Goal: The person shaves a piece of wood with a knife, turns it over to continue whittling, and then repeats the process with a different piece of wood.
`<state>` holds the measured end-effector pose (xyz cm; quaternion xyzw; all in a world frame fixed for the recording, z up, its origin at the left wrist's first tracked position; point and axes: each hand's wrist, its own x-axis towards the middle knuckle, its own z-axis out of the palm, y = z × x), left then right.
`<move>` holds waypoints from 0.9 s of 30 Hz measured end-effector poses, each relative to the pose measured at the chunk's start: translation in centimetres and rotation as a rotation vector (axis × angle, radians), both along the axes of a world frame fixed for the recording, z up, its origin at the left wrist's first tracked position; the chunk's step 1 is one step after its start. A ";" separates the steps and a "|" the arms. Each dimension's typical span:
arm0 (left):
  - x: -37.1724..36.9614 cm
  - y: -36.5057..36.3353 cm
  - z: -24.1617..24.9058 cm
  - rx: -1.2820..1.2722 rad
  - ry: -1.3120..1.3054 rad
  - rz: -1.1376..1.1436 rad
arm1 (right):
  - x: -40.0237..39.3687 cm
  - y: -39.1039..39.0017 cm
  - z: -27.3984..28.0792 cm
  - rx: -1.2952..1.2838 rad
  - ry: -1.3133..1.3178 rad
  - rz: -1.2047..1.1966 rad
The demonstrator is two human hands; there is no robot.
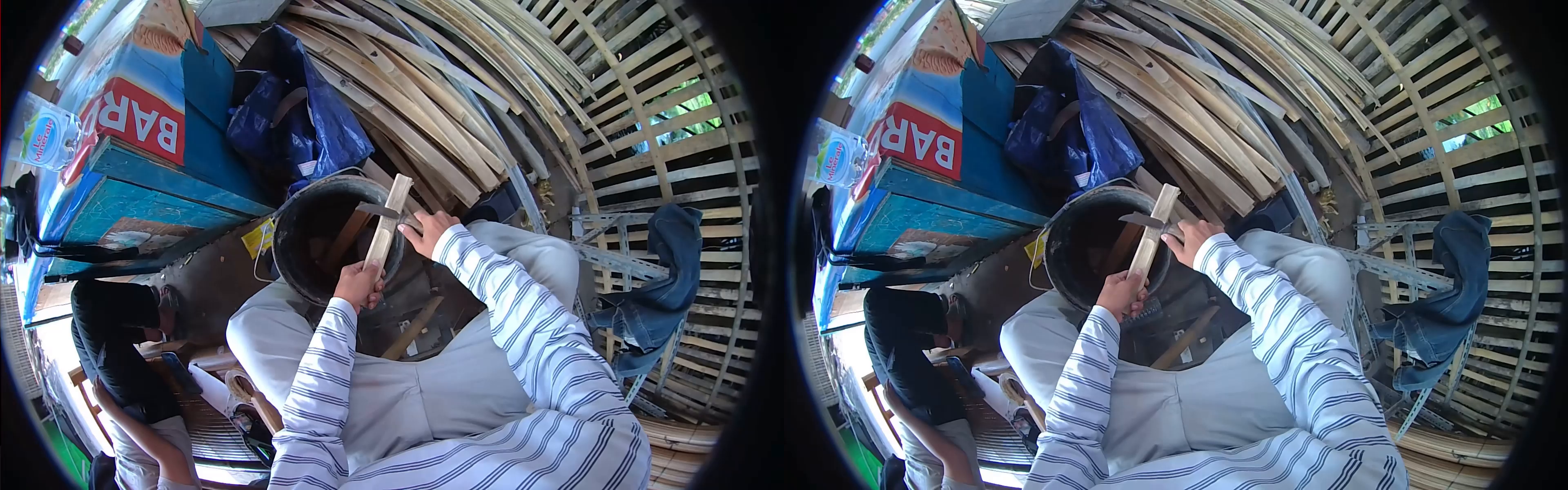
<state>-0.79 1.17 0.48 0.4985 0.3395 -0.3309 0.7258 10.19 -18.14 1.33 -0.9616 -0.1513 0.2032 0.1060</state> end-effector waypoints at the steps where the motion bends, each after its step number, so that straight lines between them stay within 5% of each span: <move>1: -0.2 0.2 0.3 -0.001 0.006 0.007 | -0.6 0.2 0.9 0.008 0.014 0.059; 5: -0.4 0.5 0.3 -0.001 0.010 0.009 | -2.1 0.0 2.4 -0.013 0.065 0.038; 9: -0.2 0.3 0.4 0.031 -0.009 -0.018 | 1.2 -2.4 0.0 -0.086 0.083 -0.343; 14: 0.2 0.8 0.8 0.012 0.043 -0.027 | -1.1 -1.3 4.0 -0.158 0.252 -0.070; 18: 0.2 0.2 0.2 0.054 -0.043 -0.043 | 1.8 -2.0 -1.2 -0.130 0.110 -0.368; 21: 0.3 -0.1 0.5 0.068 0.004 -0.039 | 1.6 -2.9 -2.4 -0.128 -0.010 -0.317; 27: -0.3 0.7 0.9 0.034 0.018 -0.055 | -2.5 -1.2 1.5 -0.059 -0.042 0.172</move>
